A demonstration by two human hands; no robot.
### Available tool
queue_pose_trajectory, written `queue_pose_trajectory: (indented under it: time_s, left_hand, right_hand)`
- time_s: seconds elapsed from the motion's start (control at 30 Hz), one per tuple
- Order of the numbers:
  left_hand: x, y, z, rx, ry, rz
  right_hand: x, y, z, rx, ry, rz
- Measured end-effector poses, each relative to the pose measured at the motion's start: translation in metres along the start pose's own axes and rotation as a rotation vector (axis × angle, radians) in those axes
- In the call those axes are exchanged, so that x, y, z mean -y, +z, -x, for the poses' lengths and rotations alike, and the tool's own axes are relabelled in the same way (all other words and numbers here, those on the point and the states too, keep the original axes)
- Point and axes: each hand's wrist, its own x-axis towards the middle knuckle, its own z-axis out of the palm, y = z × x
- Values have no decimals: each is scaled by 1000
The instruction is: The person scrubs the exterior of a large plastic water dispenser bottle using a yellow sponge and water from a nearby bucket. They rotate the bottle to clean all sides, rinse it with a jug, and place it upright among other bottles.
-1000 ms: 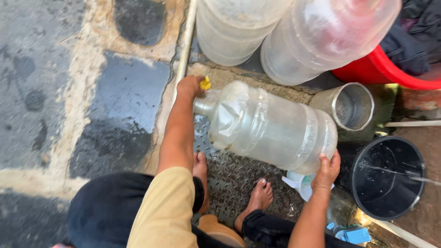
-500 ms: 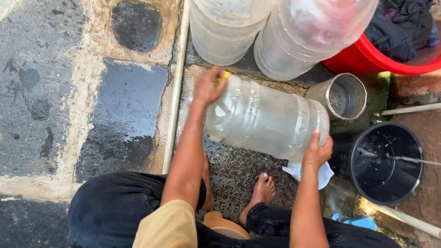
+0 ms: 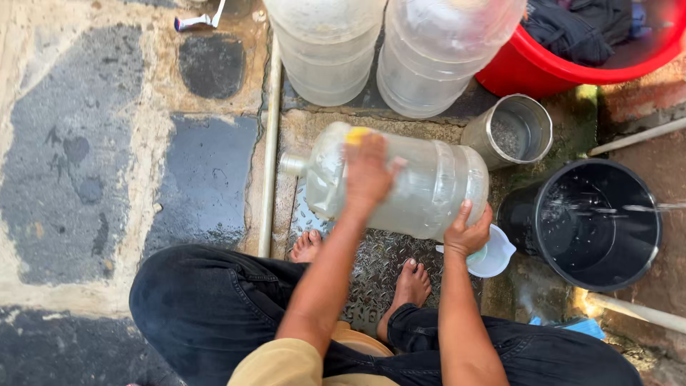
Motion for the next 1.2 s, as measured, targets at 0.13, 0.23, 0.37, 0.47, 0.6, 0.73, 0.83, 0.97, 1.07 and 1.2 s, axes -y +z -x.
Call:
queue_pose_trajectory:
  time_s: [0.13,0.23,0.37,0.47,0.6,0.73,0.83,0.97,1.07,1.2]
  left_hand:
    - [64,-54,-23,125,-210,9]
    - [34,-52,-28,191,-79,-282]
    - [-42,-10,5,30,201,-61]
    - [-57,11,16,16,268,83]
    - [-50,-8,21,12,267,32]
    - [-31,-27,40,4,122,-10]
    - [-24,-24,46,-61,144,-10]
    - [-25,-21,40,-27,110,18]
    - [-36,-15,32,-32,22,30]
    - [-53,-10,16,-10,112,-133]
  right_hand:
    - [13,4,5,-59,-15,80]
    - [21,6,15,-43,61,77]
    - [17,4,28,-6,-112,37]
    - [-36,9,25,-103,-24,8]
    - [-104,21,-14,-313,1199,-540]
    - [-133,5,-23,-222,1643,-1163]
    - [-126,3,-24,-101,1632,-1412]
    - [-104,2,-40,327,1039,-1696]
    - [-19,-6,-72,696,664,-1332]
    - [107,3,-58,1089,10,-813]
